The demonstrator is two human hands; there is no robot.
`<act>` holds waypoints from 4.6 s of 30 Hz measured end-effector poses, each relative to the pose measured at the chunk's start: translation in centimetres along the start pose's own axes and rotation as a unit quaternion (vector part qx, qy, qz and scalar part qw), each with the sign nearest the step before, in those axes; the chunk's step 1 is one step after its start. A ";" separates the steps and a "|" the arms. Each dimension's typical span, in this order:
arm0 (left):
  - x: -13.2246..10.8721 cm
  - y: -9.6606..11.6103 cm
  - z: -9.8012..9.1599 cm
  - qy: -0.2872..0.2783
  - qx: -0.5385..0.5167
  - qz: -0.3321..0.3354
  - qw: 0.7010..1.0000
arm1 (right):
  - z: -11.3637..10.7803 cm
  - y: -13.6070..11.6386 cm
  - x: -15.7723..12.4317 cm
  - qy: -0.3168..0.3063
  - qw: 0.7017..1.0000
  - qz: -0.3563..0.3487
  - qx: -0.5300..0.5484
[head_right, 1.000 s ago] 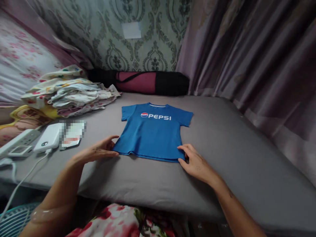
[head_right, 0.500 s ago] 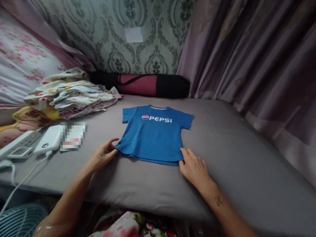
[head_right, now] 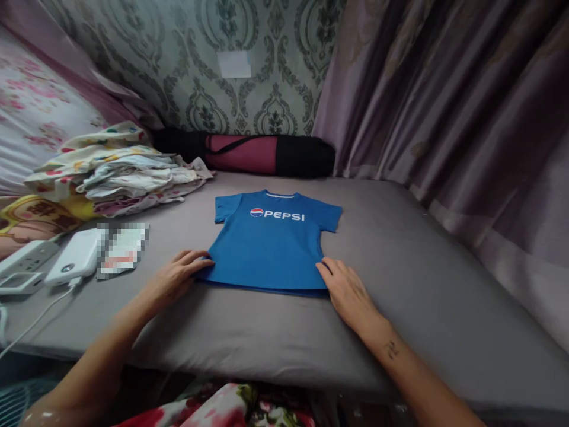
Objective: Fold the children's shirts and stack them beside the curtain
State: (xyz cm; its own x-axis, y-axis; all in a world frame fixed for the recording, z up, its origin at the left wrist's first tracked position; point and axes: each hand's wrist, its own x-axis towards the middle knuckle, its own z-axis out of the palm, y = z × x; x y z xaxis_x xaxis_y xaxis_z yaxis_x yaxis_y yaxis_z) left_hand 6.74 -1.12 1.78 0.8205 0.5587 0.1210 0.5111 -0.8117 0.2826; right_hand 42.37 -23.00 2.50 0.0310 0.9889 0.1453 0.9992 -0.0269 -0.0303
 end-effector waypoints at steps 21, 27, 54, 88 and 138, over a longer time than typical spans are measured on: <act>2.3 -0.4 -3.4 -0.092 -0.110 -0.056 0.988 | -4.4 1.6 -0.2 -0.142 0.974 0.005 0.175; 13.3 3.6 1.6 -0.001 -0.031 0.054 0.998 | 0.6 -2.3 10.3 -0.057 0.989 0.016 0.136; 13.6 -3.2 5.3 -0.023 0.119 -0.098 0.988 | 5.9 3.7 12.0 -0.026 0.989 0.138 0.035; 9.5 7.6 3.3 -0.014 0.086 0.039 0.995 | -1.1 -4.4 4.9 -0.043 0.995 0.002 0.088; 9.8 4.4 7.9 0.131 0.080 -0.049 0.987 | 6.6 -2.2 27.4 -0.075 0.989 0.099 0.074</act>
State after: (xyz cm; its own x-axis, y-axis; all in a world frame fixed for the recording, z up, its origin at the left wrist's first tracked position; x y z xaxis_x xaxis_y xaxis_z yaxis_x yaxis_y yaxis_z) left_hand 19.06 -0.56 -3.29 0.6818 0.6430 0.3488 0.6353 -0.7569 0.1534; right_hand 40.87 5.13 0.07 0.2107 0.9772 -0.0269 0.9587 -0.2120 -0.1895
